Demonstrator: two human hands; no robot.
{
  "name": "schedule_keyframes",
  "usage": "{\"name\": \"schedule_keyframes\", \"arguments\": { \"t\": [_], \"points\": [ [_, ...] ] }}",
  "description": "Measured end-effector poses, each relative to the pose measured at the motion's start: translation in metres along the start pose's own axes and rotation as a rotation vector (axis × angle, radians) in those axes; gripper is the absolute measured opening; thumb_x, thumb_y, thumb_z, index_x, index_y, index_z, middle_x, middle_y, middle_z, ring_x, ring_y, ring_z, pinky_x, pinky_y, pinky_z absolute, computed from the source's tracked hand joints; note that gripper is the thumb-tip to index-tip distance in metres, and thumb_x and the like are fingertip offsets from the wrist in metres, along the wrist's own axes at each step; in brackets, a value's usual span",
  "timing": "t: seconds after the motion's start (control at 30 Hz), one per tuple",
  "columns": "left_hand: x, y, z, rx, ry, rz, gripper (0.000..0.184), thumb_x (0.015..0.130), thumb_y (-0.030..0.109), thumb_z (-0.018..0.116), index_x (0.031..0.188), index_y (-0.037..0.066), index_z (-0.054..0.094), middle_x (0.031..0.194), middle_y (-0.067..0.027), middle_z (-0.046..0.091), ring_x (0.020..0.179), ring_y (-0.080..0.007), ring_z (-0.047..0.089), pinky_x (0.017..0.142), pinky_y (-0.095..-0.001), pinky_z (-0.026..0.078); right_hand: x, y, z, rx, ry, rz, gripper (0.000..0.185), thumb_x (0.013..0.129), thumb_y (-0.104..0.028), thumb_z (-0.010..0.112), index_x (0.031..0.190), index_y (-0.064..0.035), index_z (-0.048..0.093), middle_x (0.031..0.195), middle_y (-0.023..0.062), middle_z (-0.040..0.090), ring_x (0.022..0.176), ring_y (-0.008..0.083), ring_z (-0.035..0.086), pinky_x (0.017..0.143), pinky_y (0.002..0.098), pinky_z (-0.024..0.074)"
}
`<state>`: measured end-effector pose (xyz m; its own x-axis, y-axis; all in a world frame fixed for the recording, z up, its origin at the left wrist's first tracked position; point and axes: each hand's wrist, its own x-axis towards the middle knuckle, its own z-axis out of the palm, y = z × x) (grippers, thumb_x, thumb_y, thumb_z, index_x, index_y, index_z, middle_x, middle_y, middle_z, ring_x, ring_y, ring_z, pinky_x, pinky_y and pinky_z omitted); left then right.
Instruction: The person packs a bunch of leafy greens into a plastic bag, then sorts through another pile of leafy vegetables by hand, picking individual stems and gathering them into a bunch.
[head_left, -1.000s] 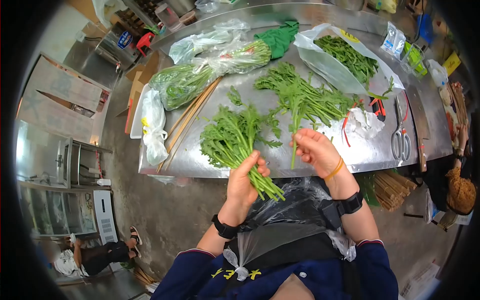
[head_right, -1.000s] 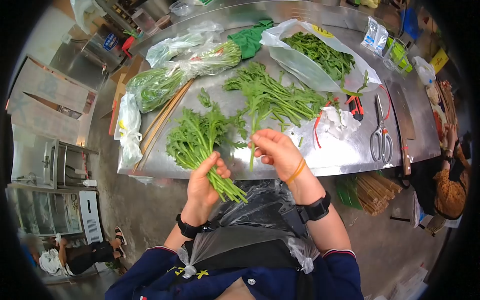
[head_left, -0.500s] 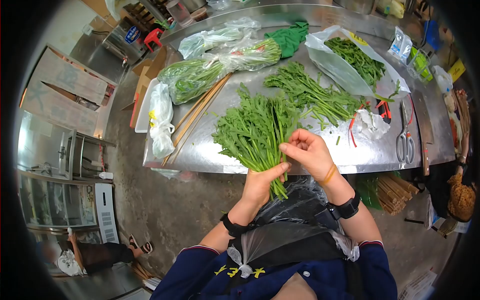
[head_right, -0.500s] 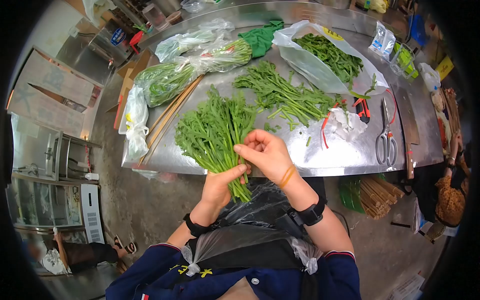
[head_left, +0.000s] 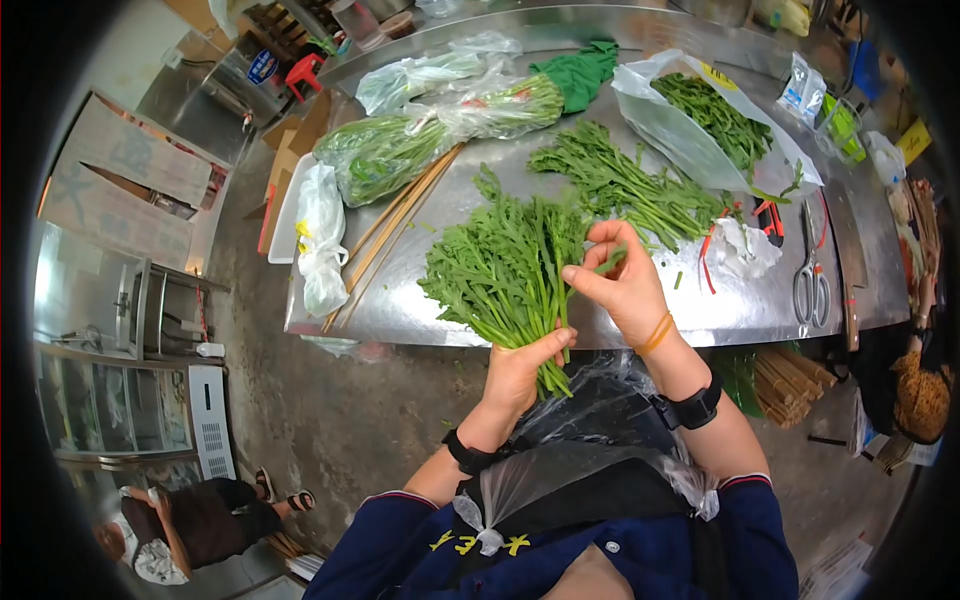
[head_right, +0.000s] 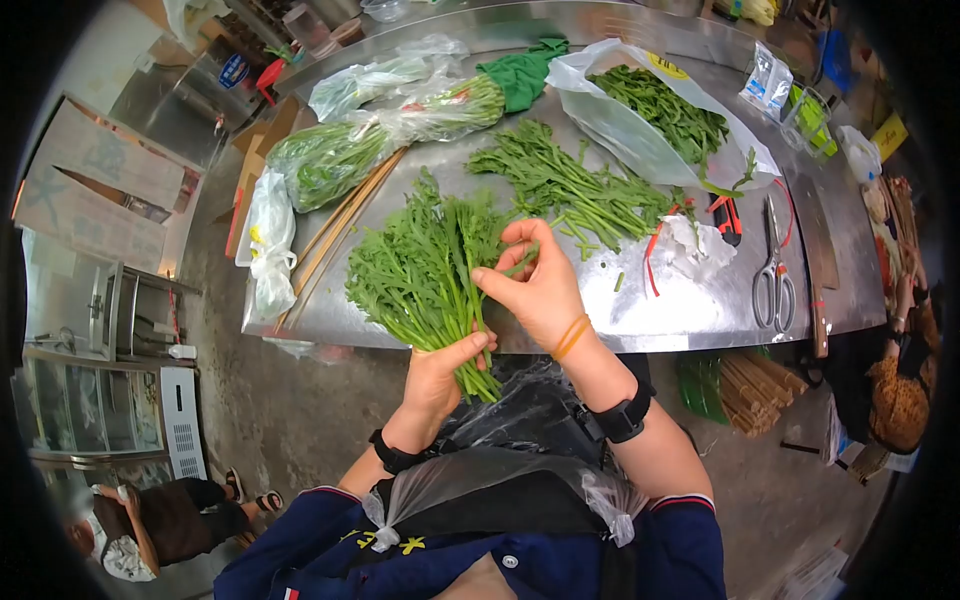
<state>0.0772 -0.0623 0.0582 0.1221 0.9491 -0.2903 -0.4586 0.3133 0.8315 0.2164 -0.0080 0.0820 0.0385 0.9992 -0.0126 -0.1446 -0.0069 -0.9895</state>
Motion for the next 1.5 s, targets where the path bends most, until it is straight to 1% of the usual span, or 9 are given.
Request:
{"name": "schedule_keyframes", "arguments": {
  "t": [0.2, 0.43, 0.53, 0.6, 0.73, 0.83, 0.9, 1.03, 1.5],
  "points": [
    [-0.001, 0.001, -0.002, 0.041, -0.030, -0.001, 0.020, 0.074, 0.002, 0.063, 0.092, -0.001, 0.055, 0.079, -0.0096, 0.061, 0.070, -0.0171, 0.059, 0.053, -0.0249, 0.044, 0.011, -0.010, -0.010, -0.549, 0.017, -0.537, 0.020, 0.068, -0.009, 0.065, 0.086, -0.0074, 0.056, 0.071, 0.0027, 0.051, 0.064, 0.0132, 0.053, 0.051, 0.0250, 0.0397],
    [-0.001, 0.001, -0.006, 0.039, -0.074, -0.048, 0.020, 0.073, 0.002, 0.063, 0.091, -0.001, 0.056, 0.077, -0.0092, 0.061, 0.067, -0.0164, 0.058, 0.052, -0.0243, 0.044, 0.029, -0.026, -0.017, -0.999, 0.130, -0.814, 0.013, 0.072, -0.009, 0.061, 0.085, -0.0105, 0.060, 0.073, 0.0017, 0.052, 0.065, 0.0196, 0.055, 0.050, 0.0290, 0.0429],
    [0.000, 0.002, -0.013, -0.056, -0.073, -0.072, 0.022, 0.074, 0.002, 0.062, 0.095, -0.001, 0.054, 0.077, -0.0098, 0.060, 0.067, -0.0168, 0.057, 0.052, -0.0246, 0.044, 0.051, -0.030, -0.021, -0.934, 0.166, -0.653, 0.023, 0.074, -0.008, 0.059, 0.097, -0.0089, 0.059, 0.081, 0.0037, 0.056, 0.072, 0.0200, 0.058, 0.053, 0.0278, 0.0450],
    [-0.001, 0.004, -0.015, -0.127, -0.061, -0.083, 0.024, 0.075, 0.002, 0.061, 0.097, -0.002, 0.053, 0.077, -0.0102, 0.059, 0.066, -0.0169, 0.056, 0.053, -0.0248, 0.044, 0.068, -0.034, -0.016, -0.469, 0.039, -0.623, 0.037, 0.076, -0.012, 0.059, 0.112, -0.0080, 0.052, 0.099, 0.0093, 0.057, 0.083, 0.0220, 0.059, 0.060, 0.0281, 0.0470],
    [0.003, 0.014, -0.023, -0.295, -0.048, -0.035, 0.025, 0.078, 0.004, 0.060, 0.100, -0.002, 0.051, 0.083, -0.0099, 0.057, 0.074, -0.0171, 0.056, 0.057, -0.0257, 0.045, 0.082, -0.005, -0.036, -0.639, 0.053, -0.551, 0.050, 0.077, -0.016, 0.059, 0.124, -0.0079, 0.042, 0.122, 0.0139, 0.045, 0.097, 0.0246, 0.056, 0.072, 0.0294, 0.0472],
    [0.002, 0.020, -0.034, -0.366, 0.048, 0.016, 0.016, 0.081, 0.009, 0.056, 0.095, 0.003, 0.051, 0.081, -0.0071, 0.054, 0.075, -0.0171, 0.051, 0.057, -0.0255, 0.043, 0.078, 0.039, -0.092, -0.511, 0.146, -0.251, 0.026, 0.078, -0.014, 0.058, 0.102, -0.0052, 0.058, 0.096, 0.0102, 0.061, 0.084, 0.0211, 0.062, 0.071, 0.0272, 0.0479],
    [0.006, 0.022, -0.045, -0.438, 0.076, 0.004, 0.015, 0.082, 0.011, 0.055, 0.095, 0.004, 0.051, 0.081, -0.0067, 0.054, 0.075, -0.0173, 0.051, 0.057, -0.0254, 0.043, 0.057, 0.024, -0.101, -0.910, 0.286, -0.164, 0.013, 0.076, -0.014, 0.058, 0.087, -0.0083, 0.063, 0.080, 0.0076, 0.063, 0.070, 0.0214, 0.062, 0.065, 0.0298, 0.0473],
    [0.012, 0.035, -0.040, -0.476, 0.093, -0.045, 0.014, 0.086, 0.015, 0.051, 0.096, 0.005, 0.051, 0.081, -0.0055, 0.054, 0.074, -0.0170, 0.052, 0.057, -0.0252, 0.044, 0.053, 0.029, -0.101, -1.288, 0.276, -0.241, 0.010, 0.074, -0.019, 0.058, 0.080, -0.0129, 0.064, 0.079, 0.0056, 0.059, 0.072, 0.0268, 0.058, 0.064, 0.0374, 0.0456],
    [0.007, 0.033, -0.024, -0.269, 0.021, -0.022, 0.020, 0.079, 0.005, 0.057, 0.098, 0.000, 0.052, 0.083, -0.0107, 0.058, 0.078, -0.0228, 0.057, 0.062, -0.0297, 0.048, 0.080, 0.022, -0.094, -1.510, 0.176, -0.003, 0.012, 0.075, -0.017, 0.055, 0.082, -0.0130, 0.063, 0.085, 0.0090, 0.060, 0.077, 0.0278, 0.059, 0.068, 0.0384, 0.0456]
  ]
}}
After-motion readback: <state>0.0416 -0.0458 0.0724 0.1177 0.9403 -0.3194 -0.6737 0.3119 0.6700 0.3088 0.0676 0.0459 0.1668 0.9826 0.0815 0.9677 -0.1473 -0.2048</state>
